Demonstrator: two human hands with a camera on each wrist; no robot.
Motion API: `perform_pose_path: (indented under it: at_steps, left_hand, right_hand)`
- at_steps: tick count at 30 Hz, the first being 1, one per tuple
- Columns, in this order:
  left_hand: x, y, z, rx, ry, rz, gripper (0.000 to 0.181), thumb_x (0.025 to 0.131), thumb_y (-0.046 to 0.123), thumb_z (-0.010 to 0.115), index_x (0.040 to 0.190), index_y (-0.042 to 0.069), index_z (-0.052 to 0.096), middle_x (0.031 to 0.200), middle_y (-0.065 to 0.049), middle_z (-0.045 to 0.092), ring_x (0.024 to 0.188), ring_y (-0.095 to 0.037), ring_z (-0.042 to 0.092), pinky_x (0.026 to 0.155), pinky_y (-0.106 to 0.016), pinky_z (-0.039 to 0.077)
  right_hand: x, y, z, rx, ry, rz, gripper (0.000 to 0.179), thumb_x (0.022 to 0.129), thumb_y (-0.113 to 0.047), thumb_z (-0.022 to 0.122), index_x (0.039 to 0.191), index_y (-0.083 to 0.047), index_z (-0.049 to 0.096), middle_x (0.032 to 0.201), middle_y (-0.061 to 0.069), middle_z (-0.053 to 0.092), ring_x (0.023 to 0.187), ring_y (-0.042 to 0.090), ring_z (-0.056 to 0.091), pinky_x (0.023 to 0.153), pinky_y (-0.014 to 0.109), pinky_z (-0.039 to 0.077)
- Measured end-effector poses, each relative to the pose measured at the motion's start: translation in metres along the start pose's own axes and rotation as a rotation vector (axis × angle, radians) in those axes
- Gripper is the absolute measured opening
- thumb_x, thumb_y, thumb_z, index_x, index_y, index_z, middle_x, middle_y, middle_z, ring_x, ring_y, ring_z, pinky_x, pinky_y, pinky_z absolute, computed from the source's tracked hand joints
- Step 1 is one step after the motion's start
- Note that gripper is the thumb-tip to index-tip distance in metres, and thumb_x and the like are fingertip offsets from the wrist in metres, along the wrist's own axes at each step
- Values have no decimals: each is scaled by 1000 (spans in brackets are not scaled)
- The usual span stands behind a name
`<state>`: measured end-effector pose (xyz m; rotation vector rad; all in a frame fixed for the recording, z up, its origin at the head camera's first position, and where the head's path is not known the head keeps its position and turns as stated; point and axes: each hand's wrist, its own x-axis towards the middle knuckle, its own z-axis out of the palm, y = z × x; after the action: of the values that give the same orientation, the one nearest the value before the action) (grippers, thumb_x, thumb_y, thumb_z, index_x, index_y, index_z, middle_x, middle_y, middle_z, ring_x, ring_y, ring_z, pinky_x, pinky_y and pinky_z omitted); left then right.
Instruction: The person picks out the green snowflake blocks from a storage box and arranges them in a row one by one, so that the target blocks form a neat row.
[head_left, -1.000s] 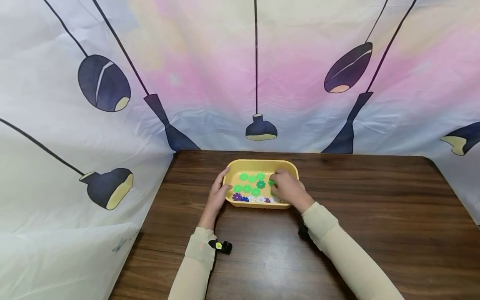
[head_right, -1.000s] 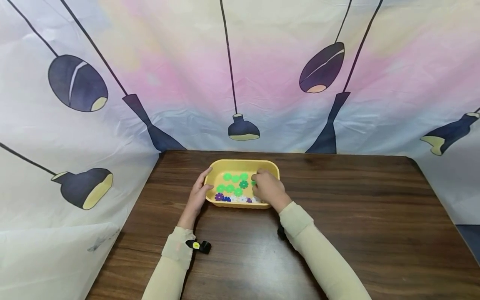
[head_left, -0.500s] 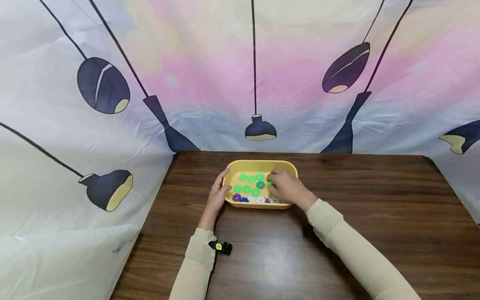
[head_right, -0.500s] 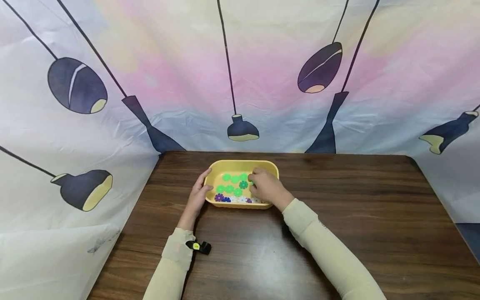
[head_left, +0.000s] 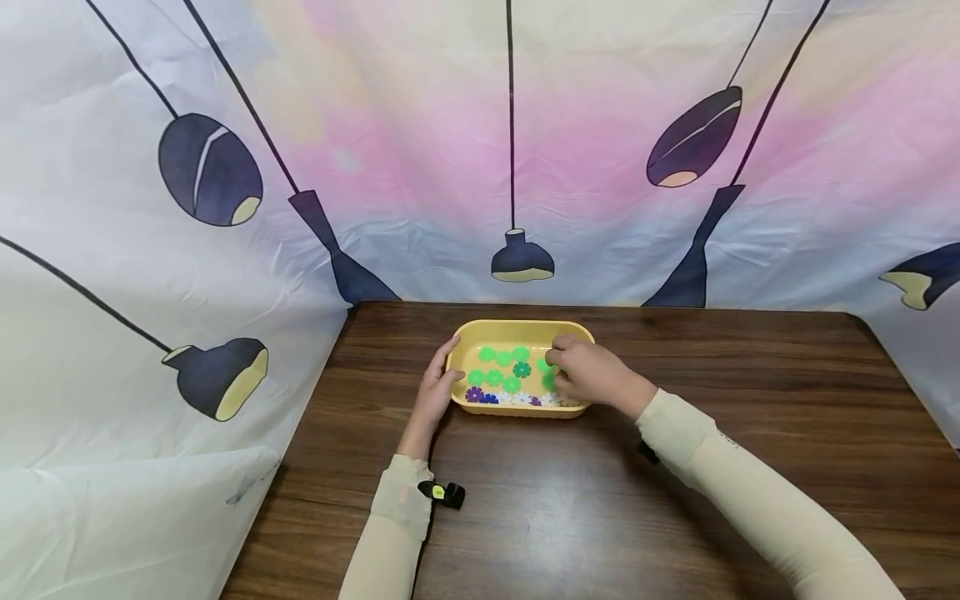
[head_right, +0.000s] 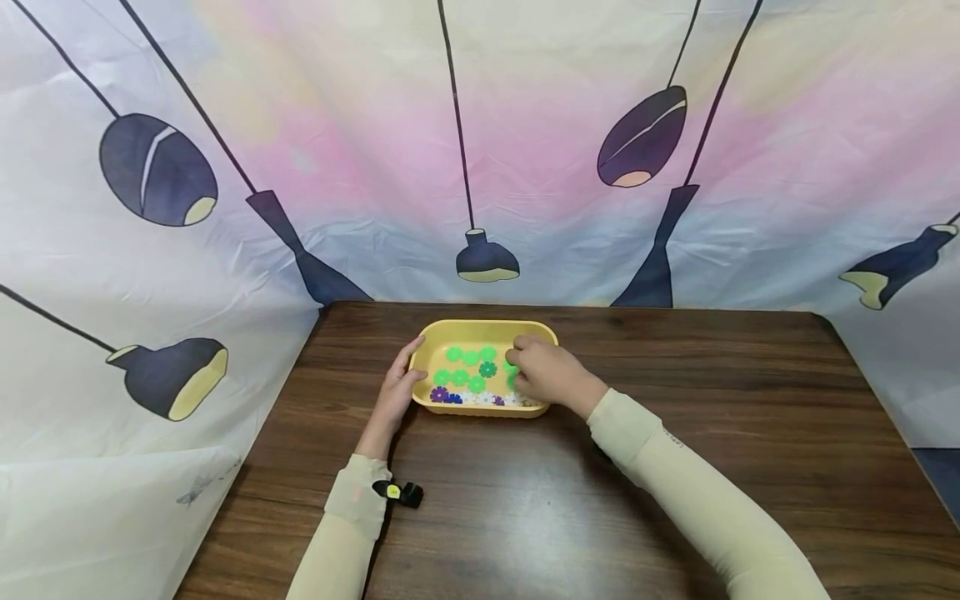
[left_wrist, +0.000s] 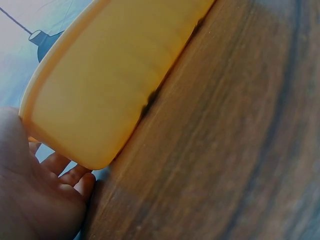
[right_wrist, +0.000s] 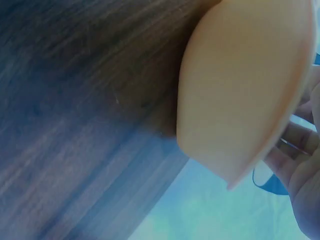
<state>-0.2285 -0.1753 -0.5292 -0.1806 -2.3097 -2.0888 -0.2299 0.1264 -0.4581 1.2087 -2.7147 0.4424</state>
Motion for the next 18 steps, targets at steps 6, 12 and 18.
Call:
perform_pose_path:
  at_steps: [6, 12, 18]
  left_hand:
    - [0, 0, 0, -3, 3, -3, 66, 96, -7, 49, 161, 3, 42, 170, -14, 33, 159, -31, 23, 124, -52, 24]
    - [0, -1, -1, 15, 3, -6, 65, 97, -5, 49, 161, 7, 43, 170, -12, 33, 159, -31, 24, 124, -51, 25]
    - [0, -2, -1, 32, -3, -10, 66, 97, -5, 49, 161, 7, 43, 170, -14, 33, 158, -32, 24, 123, -53, 27]
  right_hand:
    - [-6, 2, -9, 7, 0, -39, 10, 89, 2, 68, 88, -8, 67, 84, 0, 50, 70, 12, 36, 63, 28, 36]
    - [-14, 3, -17, -2, 13, -77, 7, 90, 0, 73, 91, -6, 70, 86, 1, 52, 70, 11, 39, 62, 28, 38]
    - [-27, 11, -21, -18, 27, -92, 11, 86, 0, 76, 96, -4, 73, 92, 3, 57, 78, 14, 46, 68, 31, 44]
